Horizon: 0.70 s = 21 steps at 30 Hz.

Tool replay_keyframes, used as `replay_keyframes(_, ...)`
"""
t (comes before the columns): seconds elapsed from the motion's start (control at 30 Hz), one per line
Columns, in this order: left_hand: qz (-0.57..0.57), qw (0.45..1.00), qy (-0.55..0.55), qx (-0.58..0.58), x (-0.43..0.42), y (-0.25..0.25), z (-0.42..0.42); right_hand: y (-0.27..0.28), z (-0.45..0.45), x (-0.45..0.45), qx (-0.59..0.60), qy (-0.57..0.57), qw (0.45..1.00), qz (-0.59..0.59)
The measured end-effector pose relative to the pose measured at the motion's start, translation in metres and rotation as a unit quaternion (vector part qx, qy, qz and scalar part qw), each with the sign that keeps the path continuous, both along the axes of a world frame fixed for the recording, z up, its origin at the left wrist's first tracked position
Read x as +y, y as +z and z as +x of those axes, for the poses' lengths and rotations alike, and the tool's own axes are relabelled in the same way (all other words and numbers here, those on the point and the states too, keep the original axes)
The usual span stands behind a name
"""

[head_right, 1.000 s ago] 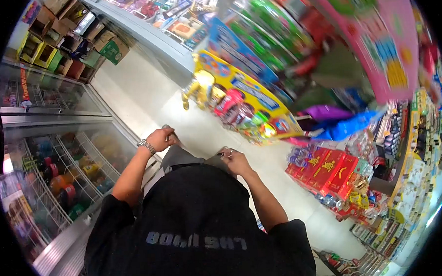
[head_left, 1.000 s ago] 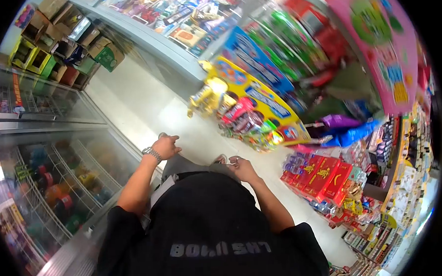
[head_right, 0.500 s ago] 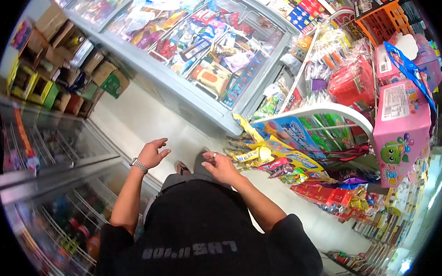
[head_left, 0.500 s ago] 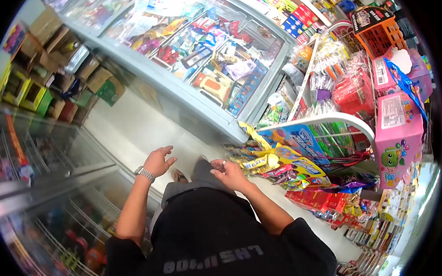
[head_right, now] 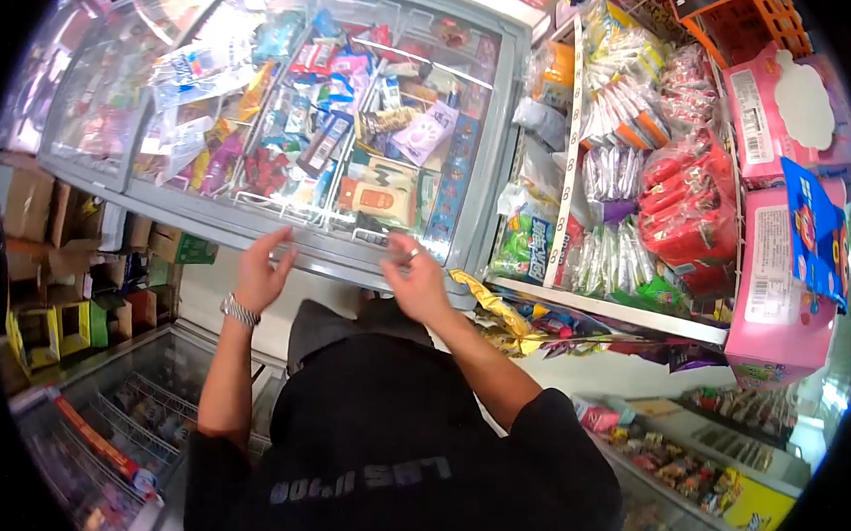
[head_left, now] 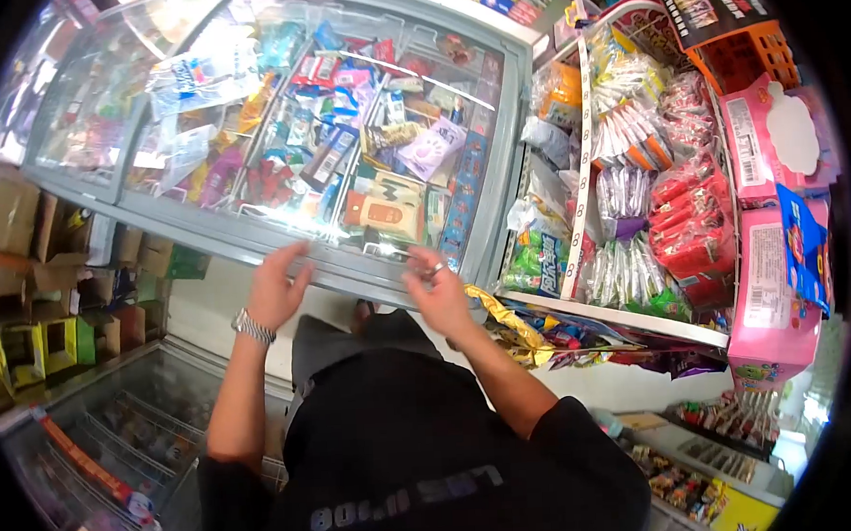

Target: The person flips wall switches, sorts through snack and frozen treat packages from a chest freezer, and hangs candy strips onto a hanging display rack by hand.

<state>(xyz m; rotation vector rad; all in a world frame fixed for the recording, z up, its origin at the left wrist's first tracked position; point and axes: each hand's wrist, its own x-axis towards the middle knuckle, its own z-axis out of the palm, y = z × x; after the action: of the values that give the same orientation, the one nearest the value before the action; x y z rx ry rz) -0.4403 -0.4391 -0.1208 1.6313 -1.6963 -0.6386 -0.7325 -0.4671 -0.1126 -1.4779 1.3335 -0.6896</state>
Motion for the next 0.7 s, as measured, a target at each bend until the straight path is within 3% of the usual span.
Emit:
replay_keyframes(0.07,-0.014,1.000,-0.002,0.002,-0.045,-0.012,0.007,0.000,-0.006,-0.021,-0.032,-0.080,0.996,0.024)
replay_keyframes(0.17,0.019,0.993,-0.028,0.115,-0.125,-0.030,0.002,-0.014,-0.023,-0.053,-0.083,-0.193,0.978,-0.010)
replay_keyframes(0.27,0.036,0.987,-0.057,0.149,-0.187,-0.057,-0.007,-0.002,-0.028,-0.081,-0.007,-0.296,0.955,-0.020)
replay_keyframes(0.33,-0.009,0.995,-0.092,0.037,-0.210,-0.064,-0.011,0.004,-0.025,-0.091,-0.008,-0.345,0.938,-0.013)
replay_keyframes(0.4,-0.015,0.996,-0.080,0.041,-0.215,-0.069,-0.013,0.004,-0.029,-0.113,-0.016,-0.384,0.923,-0.012)
replay_keyframes(0.47,-0.041,0.996,-0.083,-0.008,-0.215,-0.069,-0.010,-0.003,-0.041,-0.143,0.142,-0.364,0.921,0.004)
replay_keyframes(0.57,-0.055,0.992,-0.110,0.023,-0.220,-0.066,-0.004,-0.003,-0.042,-0.227,0.449,-0.296,0.828,-0.156)
replay_keyframes(0.63,-0.025,0.991,-0.125,0.032,-0.222,-0.066,-0.001,-0.018,-0.061,-0.279,0.569,-0.257,0.728,-0.282)
replay_keyframes(0.67,0.003,0.990,-0.138,0.040,-0.222,-0.065,-0.002,-0.021,-0.071,-0.294,0.575,-0.261,0.723,-0.280)
replay_keyframes(0.7,0.017,0.987,-0.147,0.062,-0.223,-0.064,-0.002,-0.022,-0.083,-0.303,0.582,-0.274,0.739,-0.203)
